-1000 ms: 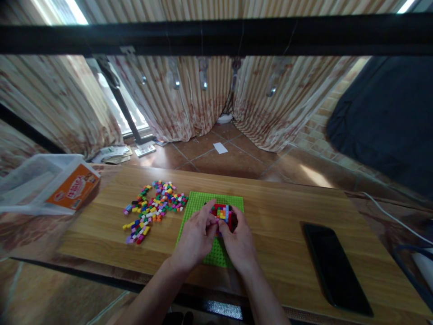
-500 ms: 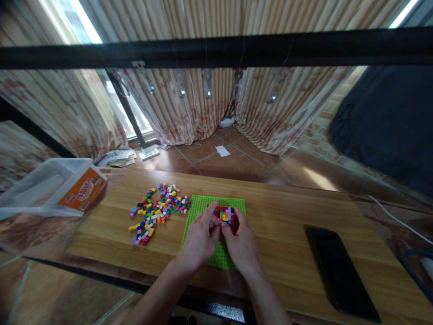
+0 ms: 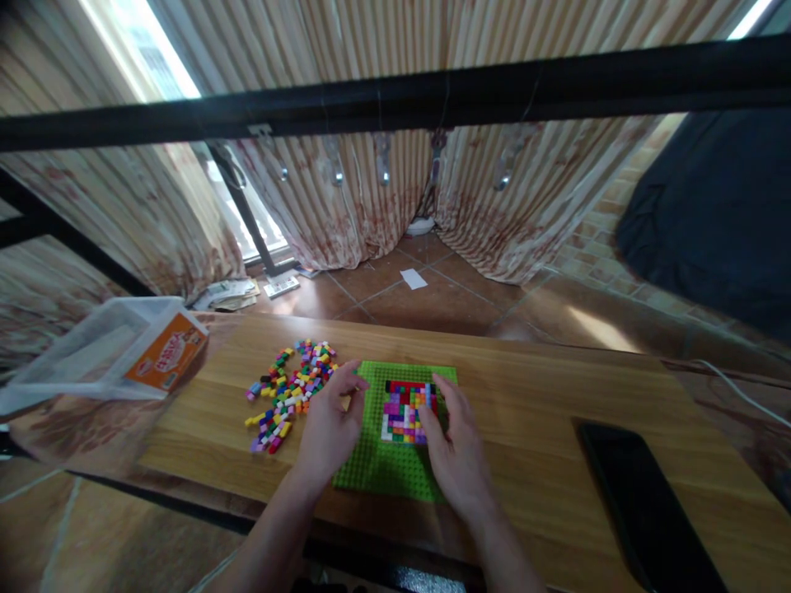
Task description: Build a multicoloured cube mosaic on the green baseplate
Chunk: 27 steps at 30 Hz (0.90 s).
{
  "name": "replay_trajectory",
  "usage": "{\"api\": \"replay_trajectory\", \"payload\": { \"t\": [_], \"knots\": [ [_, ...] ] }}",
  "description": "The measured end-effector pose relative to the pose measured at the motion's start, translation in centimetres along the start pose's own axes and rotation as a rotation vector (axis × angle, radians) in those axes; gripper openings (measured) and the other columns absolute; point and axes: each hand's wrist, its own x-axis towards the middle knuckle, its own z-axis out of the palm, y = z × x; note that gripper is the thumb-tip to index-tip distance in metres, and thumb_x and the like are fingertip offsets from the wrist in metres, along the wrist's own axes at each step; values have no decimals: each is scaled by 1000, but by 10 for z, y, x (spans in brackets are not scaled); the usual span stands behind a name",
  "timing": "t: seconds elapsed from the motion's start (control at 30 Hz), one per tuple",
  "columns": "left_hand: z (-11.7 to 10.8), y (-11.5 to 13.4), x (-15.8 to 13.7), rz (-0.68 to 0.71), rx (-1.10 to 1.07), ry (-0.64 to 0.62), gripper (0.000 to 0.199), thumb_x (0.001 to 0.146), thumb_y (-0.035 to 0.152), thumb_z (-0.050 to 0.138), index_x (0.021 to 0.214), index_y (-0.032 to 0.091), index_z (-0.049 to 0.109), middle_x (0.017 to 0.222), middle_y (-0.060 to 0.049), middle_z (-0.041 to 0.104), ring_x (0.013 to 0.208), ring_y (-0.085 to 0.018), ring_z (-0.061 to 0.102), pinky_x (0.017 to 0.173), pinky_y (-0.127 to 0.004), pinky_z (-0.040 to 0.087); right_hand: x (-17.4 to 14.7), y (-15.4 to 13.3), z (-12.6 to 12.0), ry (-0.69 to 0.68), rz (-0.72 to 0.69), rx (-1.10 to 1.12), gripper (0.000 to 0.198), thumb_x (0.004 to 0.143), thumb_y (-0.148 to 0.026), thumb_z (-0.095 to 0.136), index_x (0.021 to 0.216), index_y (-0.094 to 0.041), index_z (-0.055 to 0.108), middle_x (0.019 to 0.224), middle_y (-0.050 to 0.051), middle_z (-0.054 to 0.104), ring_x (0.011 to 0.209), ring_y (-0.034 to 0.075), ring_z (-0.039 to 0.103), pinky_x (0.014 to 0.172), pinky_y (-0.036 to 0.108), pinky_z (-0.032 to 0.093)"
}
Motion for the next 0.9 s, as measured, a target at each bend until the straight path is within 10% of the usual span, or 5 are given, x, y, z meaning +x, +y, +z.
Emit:
{"api": "replay_trajectory", "payload": {
  "t": [0.27,0.9],
  "knots": [
    [-49,-30,18,-186,467,-106,25,76,2,58,89,18,71,91,-6,72,87,-21,66,82,-34,50,2,1,9,-81,-173,-213,53,83,-49,60,129,-23,60,144,12,48,130,31,50,109,52,41],
    [-19,-34,9,29,731,-176,18,91,11,48,84,18,64,89,-8,63,90,-23,59,79,-34,47,1,1,21,74,-194,-290,48,86,-54,51,119,-22,64,126,14,57,117,32,56,103,55,45]
  ]
}}
